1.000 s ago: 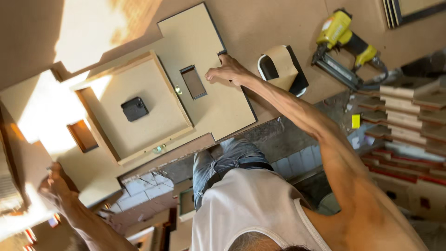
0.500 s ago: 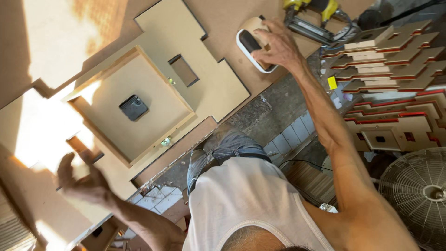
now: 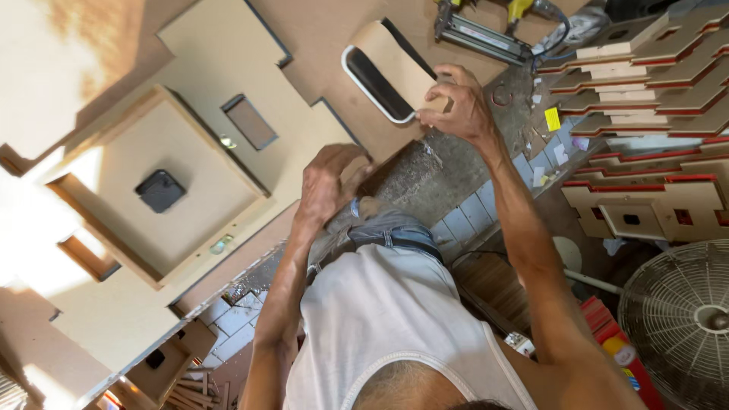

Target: The person assembles wooden frames by applying adhesive tape to the edges of flat wooden pieces and pressing them together. They repeatedly pick up pieces, apply tape, and join them to form frame structures on a workbench.

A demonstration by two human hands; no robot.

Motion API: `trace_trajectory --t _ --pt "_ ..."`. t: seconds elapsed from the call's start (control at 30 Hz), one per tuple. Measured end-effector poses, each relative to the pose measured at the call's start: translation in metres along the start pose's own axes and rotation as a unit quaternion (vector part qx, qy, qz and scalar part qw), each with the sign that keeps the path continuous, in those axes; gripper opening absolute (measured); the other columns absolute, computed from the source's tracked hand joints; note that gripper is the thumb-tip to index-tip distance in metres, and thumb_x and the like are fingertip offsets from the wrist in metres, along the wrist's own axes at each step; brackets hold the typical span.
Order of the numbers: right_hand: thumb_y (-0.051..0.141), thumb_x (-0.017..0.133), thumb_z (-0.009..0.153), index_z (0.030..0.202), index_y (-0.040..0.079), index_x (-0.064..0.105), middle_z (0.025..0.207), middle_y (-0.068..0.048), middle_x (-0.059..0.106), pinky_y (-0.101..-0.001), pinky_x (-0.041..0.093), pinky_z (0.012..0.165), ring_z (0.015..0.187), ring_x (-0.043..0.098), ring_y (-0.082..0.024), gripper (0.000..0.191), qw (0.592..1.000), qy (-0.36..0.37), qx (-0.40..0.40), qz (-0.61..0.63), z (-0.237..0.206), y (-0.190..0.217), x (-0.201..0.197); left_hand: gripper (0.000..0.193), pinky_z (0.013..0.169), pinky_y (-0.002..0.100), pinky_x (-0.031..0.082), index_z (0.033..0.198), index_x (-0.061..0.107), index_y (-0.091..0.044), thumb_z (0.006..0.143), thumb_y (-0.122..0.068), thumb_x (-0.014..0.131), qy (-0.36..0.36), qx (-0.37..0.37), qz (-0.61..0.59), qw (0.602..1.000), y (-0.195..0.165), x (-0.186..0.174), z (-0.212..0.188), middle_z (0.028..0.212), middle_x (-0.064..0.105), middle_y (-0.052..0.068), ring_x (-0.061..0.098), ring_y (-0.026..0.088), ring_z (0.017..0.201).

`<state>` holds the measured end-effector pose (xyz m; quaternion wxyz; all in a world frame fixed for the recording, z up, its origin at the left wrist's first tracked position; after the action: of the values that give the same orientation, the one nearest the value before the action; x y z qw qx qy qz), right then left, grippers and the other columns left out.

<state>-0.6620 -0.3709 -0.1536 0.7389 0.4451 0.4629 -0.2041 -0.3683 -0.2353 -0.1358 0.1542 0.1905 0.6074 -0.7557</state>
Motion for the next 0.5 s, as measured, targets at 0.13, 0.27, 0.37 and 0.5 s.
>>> trace_trajectory --t 0.13,0.27,0.37,0.5 --pt "0.014 0.084 0.081 0.118 0.002 0.07 0.11 -0.015 0.071 -0.0288 0.063 0.07 0.089 0.074 -0.018 0.041 0.959 -0.043 0.179 0.216 -0.009 -0.023 0.009 0.029 0.099 0.046 0.055 0.114 0.074 -0.004 0.087 -0.012 0.078 -0.006 0.071 0.029 0.997 -0.007 0.038 0.03 0.119 0.073 0.015 0.067 0.034 0.116" --pt "0.004 0.081 0.075 0.115 -0.001 0.065 0.094 -0.007 0.075 -0.0244 0.06 0.052 0.071 0.075 -0.012 0.044 0.889 -0.044 0.315 0.331 -0.021 -0.046 0.032 0.026 0.11 0.05 0.05 0.115 0.074 -0.006 0.09 -0.013 0.078 -0.064 0.086 0.116 0.987 0.01 0.058 0.03 0.125 0.071 0.014 0.062 0.035 0.125" --pt "0.007 0.083 0.086 0.108 -0.005 0.075 0.087 -0.009 0.075 -0.021 0.051 0.055 0.068 0.066 -0.012 0.025 0.815 -0.009 0.375 0.441 -0.035 -0.058 0.055 0.031 0.119 0.056 0.042 0.122 0.073 -0.009 0.093 -0.015 0.08 -0.127 0.039 0.217 0.967 0.035 0.047 -0.004 0.138 0.064 0.014 0.054 0.036 0.136" --pt "0.006 0.081 0.087 0.1 -0.002 0.076 0.085 -0.007 0.075 -0.0204 0.055 0.058 0.07 0.069 -0.01 0.016 0.806 -0.074 0.338 0.481 -0.038 -0.072 0.069 0.061 0.129 0.064 0.023 0.148 0.057 -0.014 0.096 -0.029 0.085 -0.203 -0.081 0.368 0.904 0.079 -0.013 -0.087 0.163 0.042 0.014 0.031 0.036 0.156"
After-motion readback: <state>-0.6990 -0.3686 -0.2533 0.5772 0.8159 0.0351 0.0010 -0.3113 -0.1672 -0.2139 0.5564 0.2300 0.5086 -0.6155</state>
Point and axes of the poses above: each hand's wrist, its own z-axis towards the middle knuckle, its own x-axis out of the palm, y = z × x, the point moved 2 cm from there along z, towards the middle knuckle
